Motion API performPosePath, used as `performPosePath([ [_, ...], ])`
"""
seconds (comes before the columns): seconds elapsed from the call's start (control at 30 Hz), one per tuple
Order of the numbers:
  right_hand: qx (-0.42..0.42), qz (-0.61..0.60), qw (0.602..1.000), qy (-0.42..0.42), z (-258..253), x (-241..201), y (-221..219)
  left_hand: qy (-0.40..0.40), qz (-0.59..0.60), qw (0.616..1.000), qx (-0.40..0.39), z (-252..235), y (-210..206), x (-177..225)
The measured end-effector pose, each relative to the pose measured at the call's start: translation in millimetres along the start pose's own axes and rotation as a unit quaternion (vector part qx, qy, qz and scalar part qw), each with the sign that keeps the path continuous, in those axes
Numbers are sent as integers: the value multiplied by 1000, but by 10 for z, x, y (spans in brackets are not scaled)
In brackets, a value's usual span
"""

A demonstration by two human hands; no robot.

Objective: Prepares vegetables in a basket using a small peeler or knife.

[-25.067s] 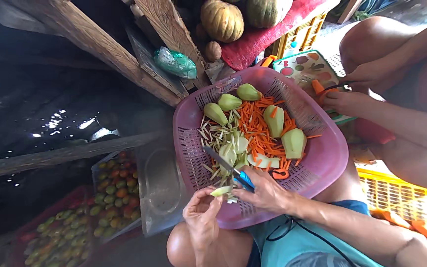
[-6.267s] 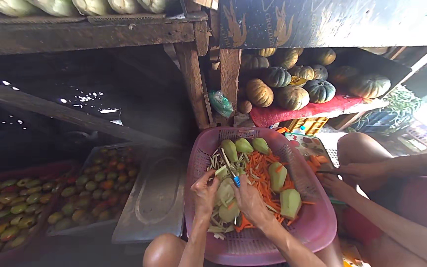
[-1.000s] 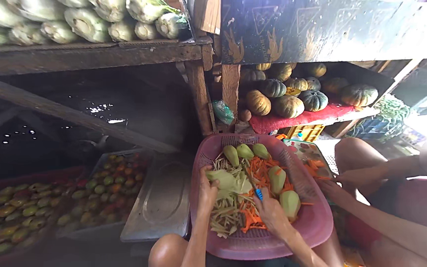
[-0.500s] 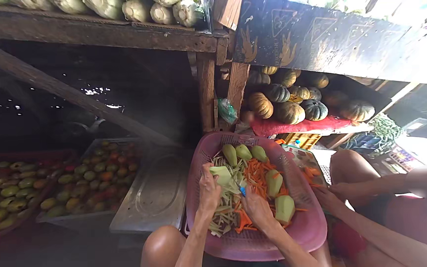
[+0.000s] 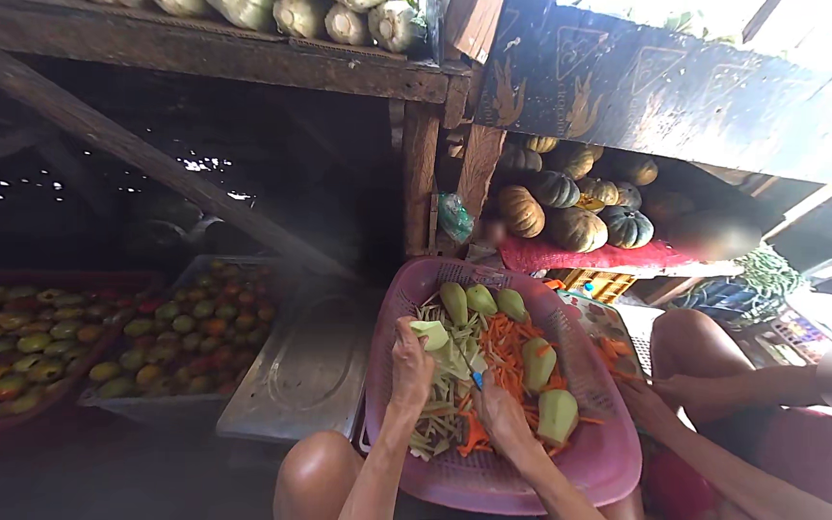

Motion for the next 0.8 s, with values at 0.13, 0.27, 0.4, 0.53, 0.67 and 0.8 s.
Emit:
performPosePath([
  [0.13, 107, -18, 990, 89, 247, -461, 489, -29, -14, 999, -15, 71, -131, 34],
  [0.27, 33, 1, 999, 25, 42, -214, 131, -54, -3, 998, 20, 78, -89, 107],
  [0.4, -3, -1, 1000, -13, -10, -11, -52, -23, 2, 1000, 4, 43, -82, 38],
  [0.53, 89, -32, 993, 70, 200, -412, 406, -34, -11, 999, -33, 137, -252, 37],
  [0.67, 10, -21, 1000, 4, 18, -138, 37, -38, 4, 999, -15, 117, -187, 103],
  [0.8, 1, -34, 999, -7, 23, -47, 10, -19, -2, 1000, -24, 76, -195, 45],
])
Point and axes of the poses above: each hand's wrist, its own z-axis away from the middle knuckle, its own y-axis out of the back of the hand, x = y × z, the point moved 10 cm from there along -z, towards the middle knuckle, and after that the axes turned 4 degrees about -z, right-handed, at the moved point
